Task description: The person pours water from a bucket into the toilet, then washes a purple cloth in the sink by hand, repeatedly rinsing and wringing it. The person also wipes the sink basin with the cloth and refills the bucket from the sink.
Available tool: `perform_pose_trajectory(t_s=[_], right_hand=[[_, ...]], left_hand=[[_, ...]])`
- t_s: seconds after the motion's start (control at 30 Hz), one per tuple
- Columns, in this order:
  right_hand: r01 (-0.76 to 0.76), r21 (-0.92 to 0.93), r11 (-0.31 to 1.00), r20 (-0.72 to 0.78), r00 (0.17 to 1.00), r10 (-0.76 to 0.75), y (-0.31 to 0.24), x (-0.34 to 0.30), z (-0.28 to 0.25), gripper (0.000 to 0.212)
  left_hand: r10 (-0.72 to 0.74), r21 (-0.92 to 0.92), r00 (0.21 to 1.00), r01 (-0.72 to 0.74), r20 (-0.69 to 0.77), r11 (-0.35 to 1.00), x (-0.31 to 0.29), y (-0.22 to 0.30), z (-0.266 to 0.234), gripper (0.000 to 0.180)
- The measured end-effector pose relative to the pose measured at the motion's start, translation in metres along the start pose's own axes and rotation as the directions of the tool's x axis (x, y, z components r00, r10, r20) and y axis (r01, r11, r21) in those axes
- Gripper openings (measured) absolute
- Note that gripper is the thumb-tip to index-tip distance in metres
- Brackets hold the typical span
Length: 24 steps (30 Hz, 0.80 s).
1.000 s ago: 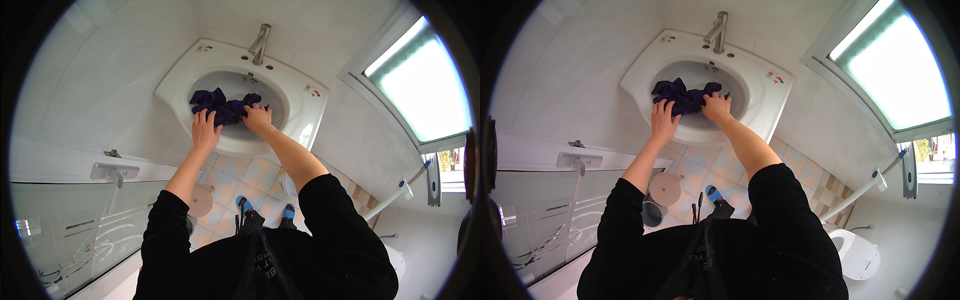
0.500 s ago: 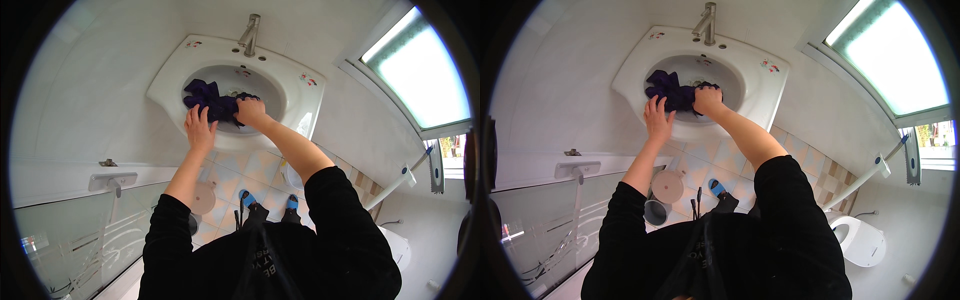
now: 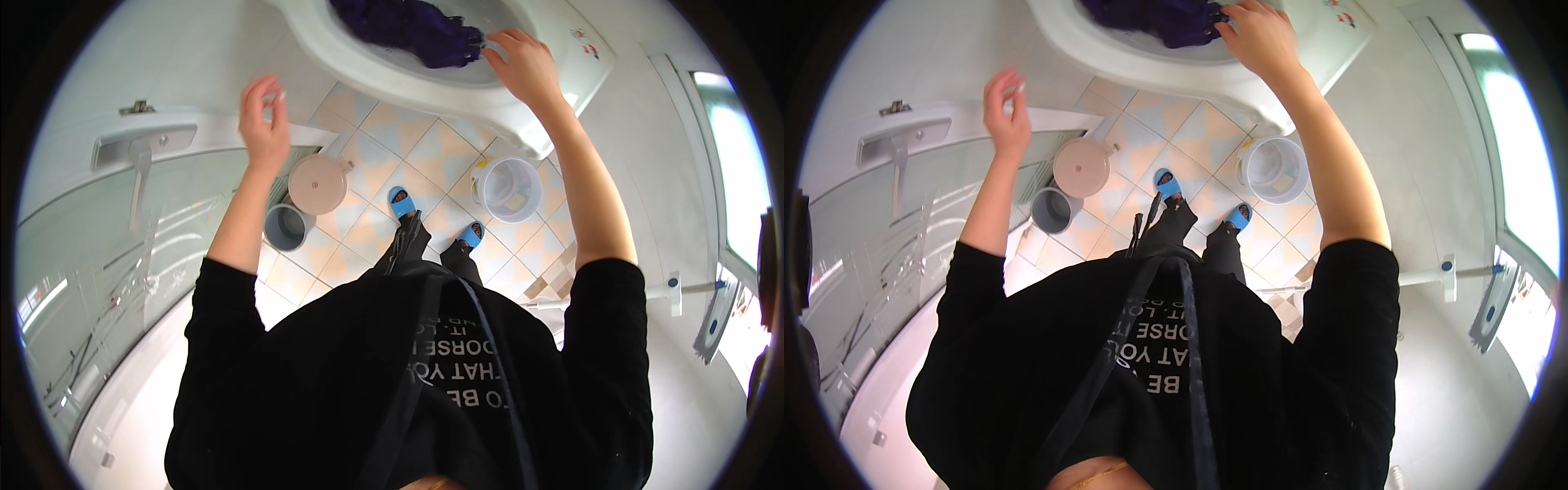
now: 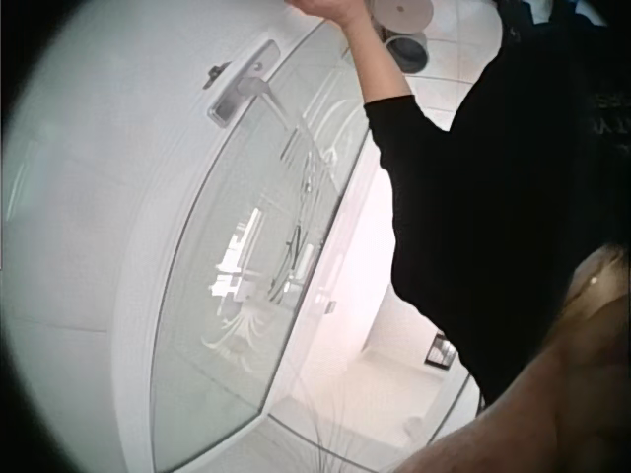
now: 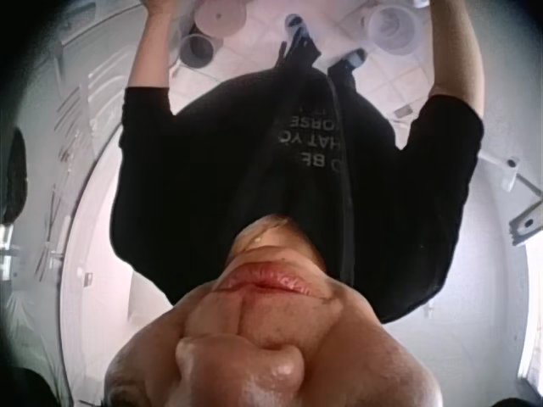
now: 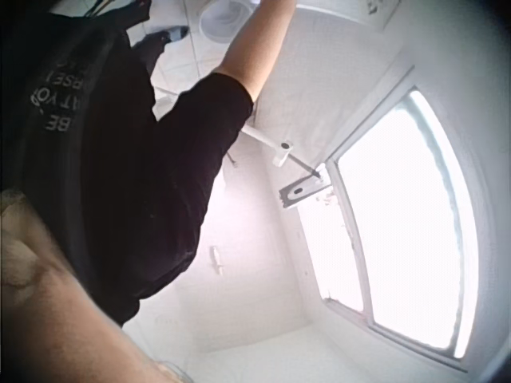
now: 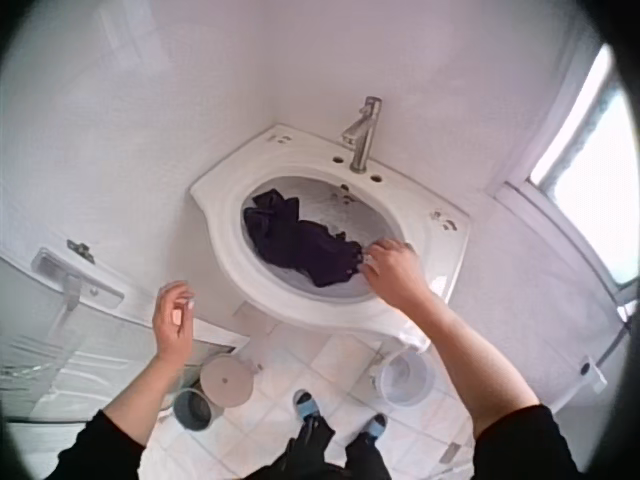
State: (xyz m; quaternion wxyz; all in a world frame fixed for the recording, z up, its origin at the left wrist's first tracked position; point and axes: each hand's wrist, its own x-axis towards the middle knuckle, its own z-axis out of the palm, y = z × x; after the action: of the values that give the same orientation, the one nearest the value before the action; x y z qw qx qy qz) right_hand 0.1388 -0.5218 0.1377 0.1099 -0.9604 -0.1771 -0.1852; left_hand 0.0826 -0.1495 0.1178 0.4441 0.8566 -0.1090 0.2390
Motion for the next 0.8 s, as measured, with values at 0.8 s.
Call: perform_pose_trajectory(t_s=[0.8], right_hand=[[-0.726, 0.686, 0.043, 0.419, 0.443, 0.793, 0.153, -0.321, -0.065, 0.019]], left_hand=[[-0.402, -0.004, 0.847, 0.430, 0.348, 0.903, -0.149, 0.163, 0.032, 0.024]])
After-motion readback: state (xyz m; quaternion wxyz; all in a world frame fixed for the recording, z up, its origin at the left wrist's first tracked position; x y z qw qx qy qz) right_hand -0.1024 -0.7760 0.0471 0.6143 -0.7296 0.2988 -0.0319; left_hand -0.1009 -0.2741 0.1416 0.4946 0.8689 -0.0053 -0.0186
